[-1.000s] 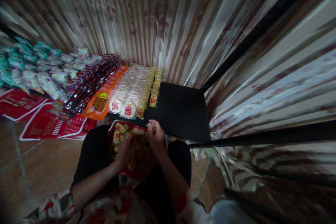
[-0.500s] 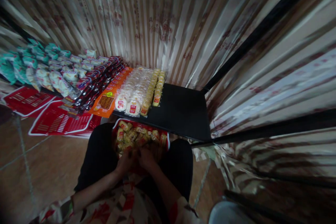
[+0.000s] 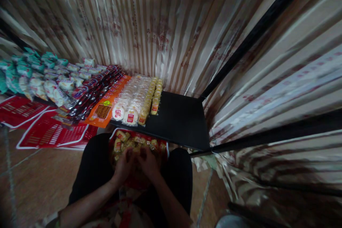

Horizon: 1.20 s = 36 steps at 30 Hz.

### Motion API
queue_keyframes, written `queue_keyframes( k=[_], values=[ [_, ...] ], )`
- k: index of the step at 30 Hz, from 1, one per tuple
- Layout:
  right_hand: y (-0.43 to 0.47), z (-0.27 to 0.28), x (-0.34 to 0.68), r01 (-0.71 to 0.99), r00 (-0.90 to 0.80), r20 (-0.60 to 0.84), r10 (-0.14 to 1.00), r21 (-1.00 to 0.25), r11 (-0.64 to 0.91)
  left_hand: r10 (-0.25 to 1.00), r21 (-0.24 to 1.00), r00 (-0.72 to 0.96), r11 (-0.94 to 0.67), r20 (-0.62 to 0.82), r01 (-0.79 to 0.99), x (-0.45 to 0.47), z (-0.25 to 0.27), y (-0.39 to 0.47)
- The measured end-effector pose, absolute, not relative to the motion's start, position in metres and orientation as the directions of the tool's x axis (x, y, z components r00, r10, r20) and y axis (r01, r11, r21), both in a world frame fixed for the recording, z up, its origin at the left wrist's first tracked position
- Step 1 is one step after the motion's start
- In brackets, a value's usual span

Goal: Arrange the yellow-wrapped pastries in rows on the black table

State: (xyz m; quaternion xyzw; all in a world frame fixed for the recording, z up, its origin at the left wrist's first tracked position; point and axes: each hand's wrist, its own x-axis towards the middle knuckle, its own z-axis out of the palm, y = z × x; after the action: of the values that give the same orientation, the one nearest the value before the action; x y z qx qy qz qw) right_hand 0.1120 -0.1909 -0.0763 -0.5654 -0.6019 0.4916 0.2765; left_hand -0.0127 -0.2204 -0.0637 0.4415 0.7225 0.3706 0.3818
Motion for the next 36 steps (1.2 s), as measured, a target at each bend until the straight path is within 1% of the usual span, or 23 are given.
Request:
queue_keyframes(
  k=[2,4,7,9,11,14,16,20,24,27,32,36],
  values=[
    [-0.182,-0.066,0.119,0.4,-0.178,-0.171,0.969,-0.912,-0.088,0.945,0.907,-0.298,0.238,-0.134,0.348,-0.008,-0.048,-0.206],
    [-0.171,-0.057,0.126,0.388,-0.168,-0.127,0.977,-0.92,-0.053,0.957,0.912,-0.276,0.193,-0.094,0.361,-0.001,-0.033,-0.192],
    [-0.153,-0.044,0.137,0.267,-0.147,-0.083,0.986,-0.963,-0.041,0.968,0.92,-0.236,0.164,-0.081,0.357,0.011,-0.014,-0.172],
    [-0.138,-0.038,0.144,0.199,-0.077,-0.087,0.993,-0.977,-0.071,0.971,0.93,-0.235,0.129,-0.047,0.345,0.02,-0.007,-0.161],
    [-0.122,-0.033,0.151,0.168,0.004,-0.09,0.996,-0.982,-0.09,0.973,0.934,-0.227,0.036,0.049,0.355,0.029,-0.005,-0.151],
    [-0.097,-0.028,0.157,0.154,0.079,-0.053,0.995,-0.986,-0.065,0.958,0.9,-0.189,-0.119,0.215,0.419,0.042,-0.007,-0.138],
    [-0.082,-0.028,0.158,0.164,0.11,-0.015,0.994,-0.986,-0.033,0.952,0.876,-0.159,-0.164,0.26,0.454,0.049,-0.01,-0.13],
    [-0.057,-0.032,0.153,0.181,0.151,0.028,0.988,-0.984,0.0,0.954,0.843,-0.146,-0.151,0.26,0.517,0.059,-0.016,-0.115],
    [-0.04,-0.039,0.147,0.205,0.159,0.043,0.986,-0.979,0.009,0.967,0.839,-0.11,-0.138,0.228,0.527,0.064,-0.02,-0.104],
    [-0.032,-0.043,0.144,0.25,0.157,0.061,0.986,-0.968,0.02,0.974,0.848,-0.099,-0.125,0.204,0.515,0.066,-0.024,-0.097],
    [-0.026,-0.046,0.141,0.39,0.174,0.179,0.968,-0.915,0.099,0.981,0.879,-0.092,-0.111,0.172,0.463,0.065,-0.031,-0.09],
    [-0.023,-0.048,0.139,0.414,0.172,0.184,0.968,-0.905,0.099,0.983,0.909,-0.106,-0.094,0.149,0.406,0.063,-0.031,-0.088]
  ],
)
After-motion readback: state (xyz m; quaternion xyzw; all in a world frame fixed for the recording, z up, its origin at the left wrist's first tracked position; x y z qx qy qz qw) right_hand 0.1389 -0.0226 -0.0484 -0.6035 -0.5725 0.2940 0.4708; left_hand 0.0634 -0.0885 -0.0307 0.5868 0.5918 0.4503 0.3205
